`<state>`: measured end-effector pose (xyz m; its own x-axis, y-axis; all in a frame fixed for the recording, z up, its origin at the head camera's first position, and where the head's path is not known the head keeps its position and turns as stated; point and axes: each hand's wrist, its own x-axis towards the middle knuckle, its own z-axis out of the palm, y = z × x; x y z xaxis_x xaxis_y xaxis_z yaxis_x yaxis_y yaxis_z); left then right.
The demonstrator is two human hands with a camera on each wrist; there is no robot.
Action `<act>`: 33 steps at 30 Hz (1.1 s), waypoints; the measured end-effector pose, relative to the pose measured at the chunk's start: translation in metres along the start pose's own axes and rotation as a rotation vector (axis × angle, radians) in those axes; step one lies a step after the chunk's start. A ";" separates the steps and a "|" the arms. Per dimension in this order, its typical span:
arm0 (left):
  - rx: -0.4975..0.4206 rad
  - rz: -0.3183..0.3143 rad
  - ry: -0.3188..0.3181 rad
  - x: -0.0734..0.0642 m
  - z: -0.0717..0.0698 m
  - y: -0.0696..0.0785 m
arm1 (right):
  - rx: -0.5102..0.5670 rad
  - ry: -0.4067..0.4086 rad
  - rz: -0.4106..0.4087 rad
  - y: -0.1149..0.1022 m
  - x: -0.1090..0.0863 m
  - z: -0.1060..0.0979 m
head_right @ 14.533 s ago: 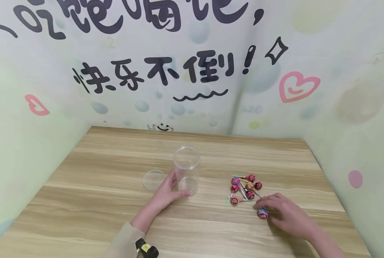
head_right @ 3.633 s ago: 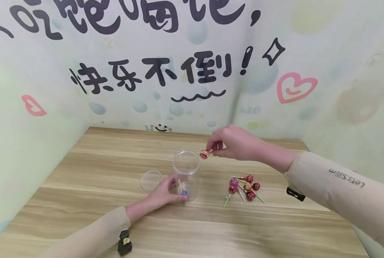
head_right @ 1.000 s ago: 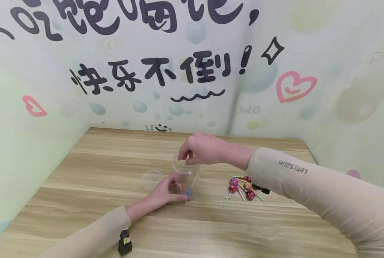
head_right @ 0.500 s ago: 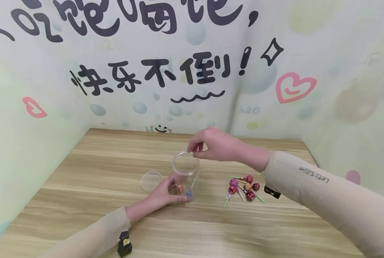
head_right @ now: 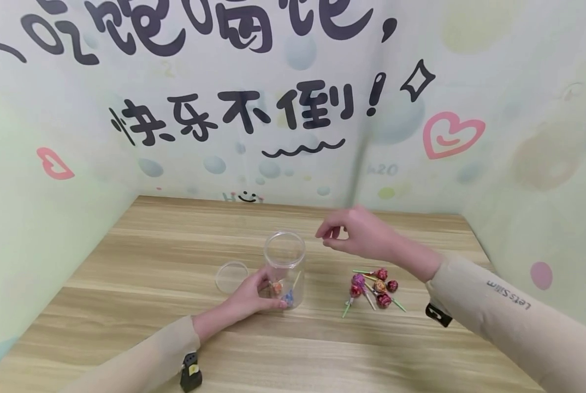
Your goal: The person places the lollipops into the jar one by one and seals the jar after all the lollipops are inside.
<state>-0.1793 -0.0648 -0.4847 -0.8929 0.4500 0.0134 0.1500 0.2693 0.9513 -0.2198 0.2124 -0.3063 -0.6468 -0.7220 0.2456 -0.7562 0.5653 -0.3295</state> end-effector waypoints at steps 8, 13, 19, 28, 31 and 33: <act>-0.009 0.007 0.002 0.000 0.000 0.000 | -0.012 0.005 0.042 0.016 -0.025 0.021; -0.007 -0.001 0.002 0.000 0.000 -0.001 | -0.002 -0.030 0.068 0.027 -0.040 0.034; -0.008 -0.012 0.001 0.000 0.000 -0.001 | 0.029 -0.059 0.083 0.037 -0.057 0.050; -0.011 -0.019 -0.005 -0.001 0.001 0.001 | 0.051 -0.088 0.110 0.041 -0.078 0.069; -0.006 -0.019 -0.004 -0.001 0.001 0.001 | 0.046 -0.077 0.099 0.044 -0.083 0.077; -0.003 -0.019 -0.002 -0.001 0.000 0.001 | 0.044 -0.080 0.093 0.046 -0.085 0.082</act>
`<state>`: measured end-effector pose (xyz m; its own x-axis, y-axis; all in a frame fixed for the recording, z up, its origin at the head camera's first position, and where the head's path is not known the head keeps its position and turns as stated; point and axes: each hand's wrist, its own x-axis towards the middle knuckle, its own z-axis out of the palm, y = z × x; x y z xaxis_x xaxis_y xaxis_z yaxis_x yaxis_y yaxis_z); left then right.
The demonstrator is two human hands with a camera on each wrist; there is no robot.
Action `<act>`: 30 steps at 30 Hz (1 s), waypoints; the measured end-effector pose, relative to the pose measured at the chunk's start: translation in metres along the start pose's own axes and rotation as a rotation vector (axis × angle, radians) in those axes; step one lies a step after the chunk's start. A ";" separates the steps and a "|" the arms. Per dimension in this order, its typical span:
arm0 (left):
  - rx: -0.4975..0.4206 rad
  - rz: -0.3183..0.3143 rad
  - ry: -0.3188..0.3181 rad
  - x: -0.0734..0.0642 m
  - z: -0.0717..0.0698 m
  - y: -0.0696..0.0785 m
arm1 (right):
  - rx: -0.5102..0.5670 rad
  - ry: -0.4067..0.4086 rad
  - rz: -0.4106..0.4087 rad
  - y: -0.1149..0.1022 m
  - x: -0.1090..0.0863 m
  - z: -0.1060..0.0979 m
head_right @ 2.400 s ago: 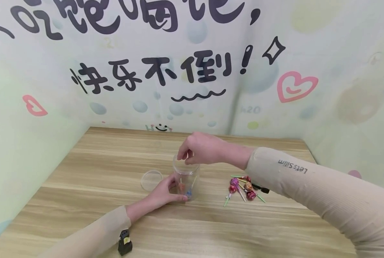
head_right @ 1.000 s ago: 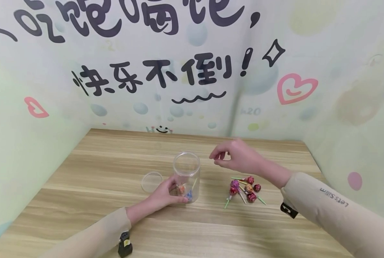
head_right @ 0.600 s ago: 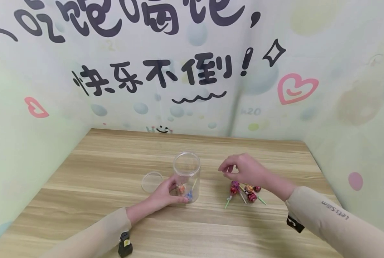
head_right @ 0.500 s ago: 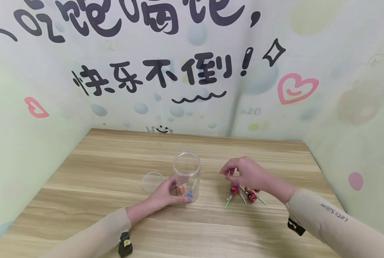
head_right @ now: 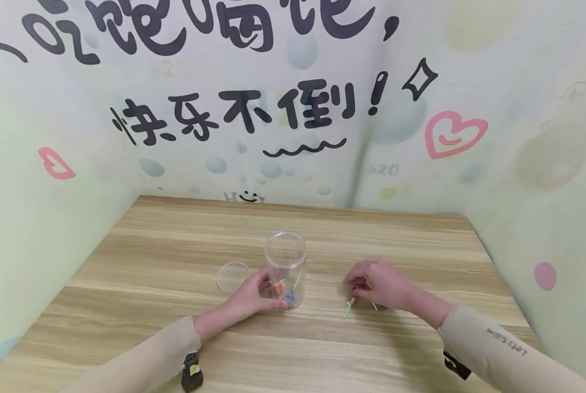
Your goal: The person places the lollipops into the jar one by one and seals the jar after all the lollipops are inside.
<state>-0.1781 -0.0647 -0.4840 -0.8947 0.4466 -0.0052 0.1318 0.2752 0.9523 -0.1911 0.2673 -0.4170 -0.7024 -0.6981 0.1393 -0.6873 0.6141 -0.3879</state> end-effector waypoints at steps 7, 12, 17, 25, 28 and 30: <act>0.002 -0.002 -0.001 0.000 0.000 0.000 | -0.086 -0.016 -0.002 0.006 -0.007 0.013; 0.002 0.002 -0.001 0.001 0.000 -0.001 | -0.129 0.012 -0.044 0.009 -0.009 0.020; 0.006 0.002 0.003 0.001 0.000 -0.001 | -0.181 0.041 -0.089 0.010 -0.009 0.023; 0.009 0.007 0.003 0.001 0.000 0.000 | -0.182 0.022 -0.100 0.005 -0.009 0.019; 0.010 0.004 0.004 0.001 0.000 0.000 | -0.162 0.005 -0.089 0.004 -0.008 0.017; 0.008 0.004 0.003 0.001 0.000 0.000 | -0.149 -0.002 -0.085 0.004 -0.008 0.016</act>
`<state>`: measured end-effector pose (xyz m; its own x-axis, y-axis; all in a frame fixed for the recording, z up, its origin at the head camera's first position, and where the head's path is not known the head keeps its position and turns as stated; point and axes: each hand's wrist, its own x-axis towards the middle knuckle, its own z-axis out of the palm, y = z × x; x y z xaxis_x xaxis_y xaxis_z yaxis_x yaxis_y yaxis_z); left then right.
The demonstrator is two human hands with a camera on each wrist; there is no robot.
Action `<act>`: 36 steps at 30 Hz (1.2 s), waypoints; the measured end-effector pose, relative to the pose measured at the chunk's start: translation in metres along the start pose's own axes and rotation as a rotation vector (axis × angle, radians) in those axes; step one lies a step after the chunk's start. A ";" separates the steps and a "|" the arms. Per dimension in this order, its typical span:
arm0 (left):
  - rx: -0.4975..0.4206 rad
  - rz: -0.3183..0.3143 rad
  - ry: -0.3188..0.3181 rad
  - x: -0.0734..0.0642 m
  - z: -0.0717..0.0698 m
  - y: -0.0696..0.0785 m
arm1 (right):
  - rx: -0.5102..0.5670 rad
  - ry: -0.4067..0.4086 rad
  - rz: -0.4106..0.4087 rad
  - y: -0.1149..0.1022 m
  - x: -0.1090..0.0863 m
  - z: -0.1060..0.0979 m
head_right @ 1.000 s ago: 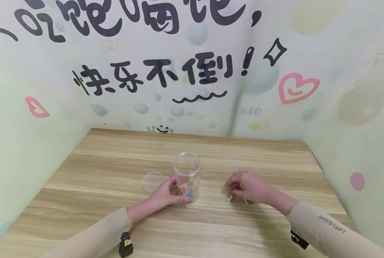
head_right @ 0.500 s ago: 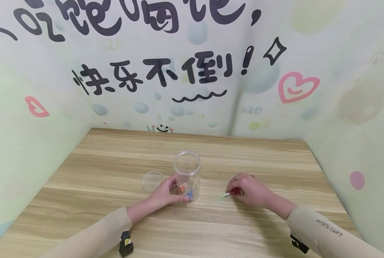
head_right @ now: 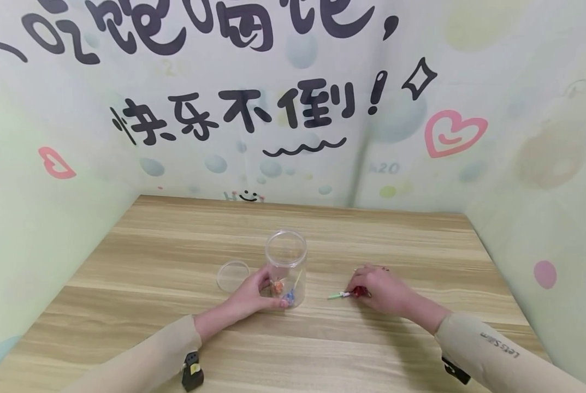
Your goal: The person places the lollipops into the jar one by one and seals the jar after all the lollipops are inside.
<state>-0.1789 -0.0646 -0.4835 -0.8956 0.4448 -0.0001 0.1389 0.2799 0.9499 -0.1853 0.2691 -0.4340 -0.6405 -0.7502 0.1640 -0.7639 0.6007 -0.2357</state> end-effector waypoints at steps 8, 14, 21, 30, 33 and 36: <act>-0.010 0.009 -0.004 0.000 0.000 -0.001 | 0.108 -0.003 0.023 0.002 0.007 -0.010; -0.015 0.008 -0.005 -0.001 0.000 -0.001 | 0.054 0.010 0.034 0.001 0.018 -0.031; -0.025 0.012 -0.007 -0.001 0.000 -0.001 | -0.007 0.044 -0.008 -0.006 0.041 -0.063; -0.010 0.004 -0.012 0.000 0.000 -0.003 | 0.017 0.030 -0.016 -0.014 0.071 -0.103; -0.001 0.006 -0.011 0.001 0.001 -0.004 | 0.009 0.041 -0.017 -0.020 0.082 -0.116; -0.003 0.015 -0.010 0.000 0.001 -0.003 | 0.029 0.047 -0.009 -0.027 0.092 -0.126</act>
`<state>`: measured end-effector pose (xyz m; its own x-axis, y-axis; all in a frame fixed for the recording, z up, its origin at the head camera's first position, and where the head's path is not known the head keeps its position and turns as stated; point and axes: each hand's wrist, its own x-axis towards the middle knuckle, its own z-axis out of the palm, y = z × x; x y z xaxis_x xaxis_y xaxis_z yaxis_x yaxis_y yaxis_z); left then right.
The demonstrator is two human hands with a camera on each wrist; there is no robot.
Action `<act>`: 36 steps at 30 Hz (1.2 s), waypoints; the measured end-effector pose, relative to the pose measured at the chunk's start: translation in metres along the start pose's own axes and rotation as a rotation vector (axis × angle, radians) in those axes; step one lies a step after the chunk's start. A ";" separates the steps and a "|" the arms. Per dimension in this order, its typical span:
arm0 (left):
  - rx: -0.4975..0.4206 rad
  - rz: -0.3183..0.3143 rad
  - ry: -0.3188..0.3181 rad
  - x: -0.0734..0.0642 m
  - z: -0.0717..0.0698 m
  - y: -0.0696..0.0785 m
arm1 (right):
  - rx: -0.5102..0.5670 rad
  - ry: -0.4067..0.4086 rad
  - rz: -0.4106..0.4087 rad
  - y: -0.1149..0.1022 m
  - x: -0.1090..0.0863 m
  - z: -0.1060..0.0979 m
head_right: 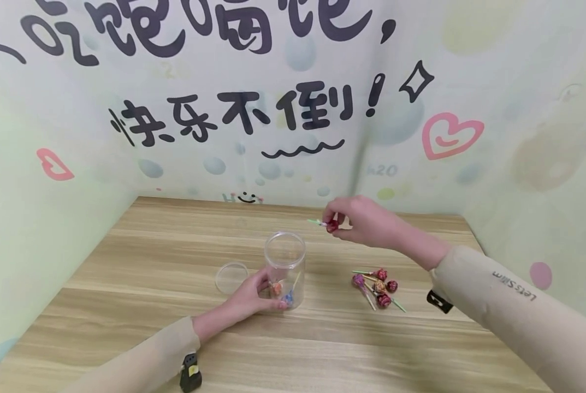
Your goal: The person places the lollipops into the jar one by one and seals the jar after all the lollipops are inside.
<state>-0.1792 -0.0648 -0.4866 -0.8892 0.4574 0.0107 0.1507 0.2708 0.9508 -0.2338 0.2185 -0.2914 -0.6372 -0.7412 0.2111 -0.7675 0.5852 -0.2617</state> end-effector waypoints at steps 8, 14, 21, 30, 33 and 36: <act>-0.001 0.004 -0.013 0.001 -0.001 0.000 | 0.105 0.004 0.027 -0.025 0.020 -0.006; -0.007 -0.002 -0.010 0.001 -0.002 0.000 | 0.162 -0.038 0.018 -0.043 0.030 -0.002; 0.002 -0.002 -0.007 0.001 -0.002 0.001 | 0.154 -0.105 -0.063 -0.055 0.042 0.005; 0.016 0.016 -0.006 0.001 -0.002 0.002 | 0.171 -0.175 -0.101 -0.058 0.047 0.018; 0.025 0.021 -0.003 0.001 -0.002 0.003 | 0.176 -0.186 -0.105 -0.059 0.048 0.021; 0.028 0.014 -0.004 0.001 -0.002 0.003 | 0.172 -0.196 -0.109 -0.061 0.050 0.024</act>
<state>-0.1804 -0.0657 -0.4831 -0.8850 0.4650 0.0229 0.1753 0.2873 0.9417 -0.2172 0.1380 -0.2879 -0.5130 -0.8559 0.0651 -0.7968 0.4466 -0.4070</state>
